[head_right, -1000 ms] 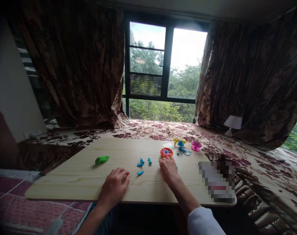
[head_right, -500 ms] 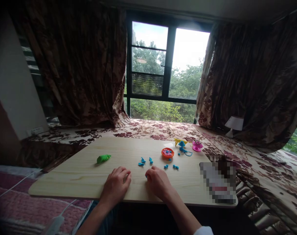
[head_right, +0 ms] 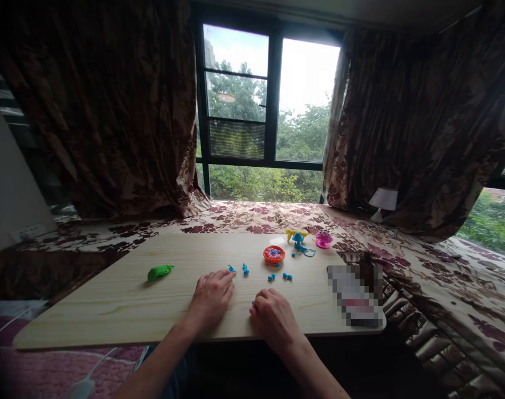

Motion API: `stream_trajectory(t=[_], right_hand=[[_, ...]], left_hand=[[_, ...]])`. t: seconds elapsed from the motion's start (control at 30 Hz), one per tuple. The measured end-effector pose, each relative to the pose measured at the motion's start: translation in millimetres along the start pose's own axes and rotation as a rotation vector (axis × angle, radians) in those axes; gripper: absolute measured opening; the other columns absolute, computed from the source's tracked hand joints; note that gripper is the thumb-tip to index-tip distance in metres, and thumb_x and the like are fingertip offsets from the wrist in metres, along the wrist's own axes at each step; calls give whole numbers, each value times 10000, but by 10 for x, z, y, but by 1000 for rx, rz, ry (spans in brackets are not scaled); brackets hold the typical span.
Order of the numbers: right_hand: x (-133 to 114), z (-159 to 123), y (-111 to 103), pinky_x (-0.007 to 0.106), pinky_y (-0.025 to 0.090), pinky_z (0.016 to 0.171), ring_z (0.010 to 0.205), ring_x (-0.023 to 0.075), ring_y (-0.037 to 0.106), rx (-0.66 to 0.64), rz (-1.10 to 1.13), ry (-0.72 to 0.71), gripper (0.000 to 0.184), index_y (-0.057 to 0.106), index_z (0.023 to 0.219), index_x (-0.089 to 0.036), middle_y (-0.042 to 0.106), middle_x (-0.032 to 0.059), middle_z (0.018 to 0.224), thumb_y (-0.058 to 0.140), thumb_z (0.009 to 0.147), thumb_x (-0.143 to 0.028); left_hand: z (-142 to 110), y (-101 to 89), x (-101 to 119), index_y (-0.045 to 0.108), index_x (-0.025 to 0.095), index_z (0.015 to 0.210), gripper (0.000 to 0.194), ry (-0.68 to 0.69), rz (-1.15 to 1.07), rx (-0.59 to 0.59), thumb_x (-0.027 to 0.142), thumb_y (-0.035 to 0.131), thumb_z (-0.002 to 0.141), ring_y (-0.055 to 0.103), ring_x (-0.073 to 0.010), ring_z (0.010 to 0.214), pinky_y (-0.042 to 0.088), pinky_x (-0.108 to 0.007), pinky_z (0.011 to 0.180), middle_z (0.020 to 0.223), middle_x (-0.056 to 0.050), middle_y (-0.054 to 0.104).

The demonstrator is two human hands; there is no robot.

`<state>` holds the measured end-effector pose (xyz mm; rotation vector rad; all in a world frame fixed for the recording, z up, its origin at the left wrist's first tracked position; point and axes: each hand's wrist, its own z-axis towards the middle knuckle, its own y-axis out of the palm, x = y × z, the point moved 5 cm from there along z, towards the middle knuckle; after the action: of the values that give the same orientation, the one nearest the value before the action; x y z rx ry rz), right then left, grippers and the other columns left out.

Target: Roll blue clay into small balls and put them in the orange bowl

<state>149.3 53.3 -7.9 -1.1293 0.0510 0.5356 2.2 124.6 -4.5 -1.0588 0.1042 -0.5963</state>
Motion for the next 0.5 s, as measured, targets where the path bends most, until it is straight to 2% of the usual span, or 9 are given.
stream_trajectory(t=[0.13,0.17,0.3,0.4,0.5], right_hand=[[46,32,3,220,367,733,807,137,522,1,23,28,240,569,968,-197,580,20,860,455,782,-98],[56,19,-16,216,367,721,793,133,525,-9,30,24,249,581,956,-204,577,18,852,449,776,-92],[67,-65,-123,184,365,643,699,102,527,-69,58,-10,186,610,712,-215,569,-7,790,471,737,-93],[130,-89,-185,171,371,634,687,92,536,-63,73,3,151,607,742,-221,586,-25,792,509,717,-108],[302,-84,-201,185,387,639,690,107,549,-5,73,78,138,600,801,-205,602,-16,755,489,756,-138]], left_hand=[[74,70,-3,598,261,998,266,2,14,-29,253,391,831,490,-183,969,278,-353,895,1046,-32,577],[97,82,-16,604,257,983,263,-5,15,-33,251,389,833,494,-181,956,285,-349,885,1020,-35,581],[245,124,-81,629,230,918,221,-51,6,-53,221,443,800,517,-188,913,315,-331,838,916,-50,604],[314,120,-154,640,203,842,185,-101,-29,-71,216,465,782,553,-169,828,356,-286,757,845,-48,625],[236,88,-239,625,227,855,231,-130,-94,-96,300,407,828,576,-122,723,380,-224,648,791,-4,648]])
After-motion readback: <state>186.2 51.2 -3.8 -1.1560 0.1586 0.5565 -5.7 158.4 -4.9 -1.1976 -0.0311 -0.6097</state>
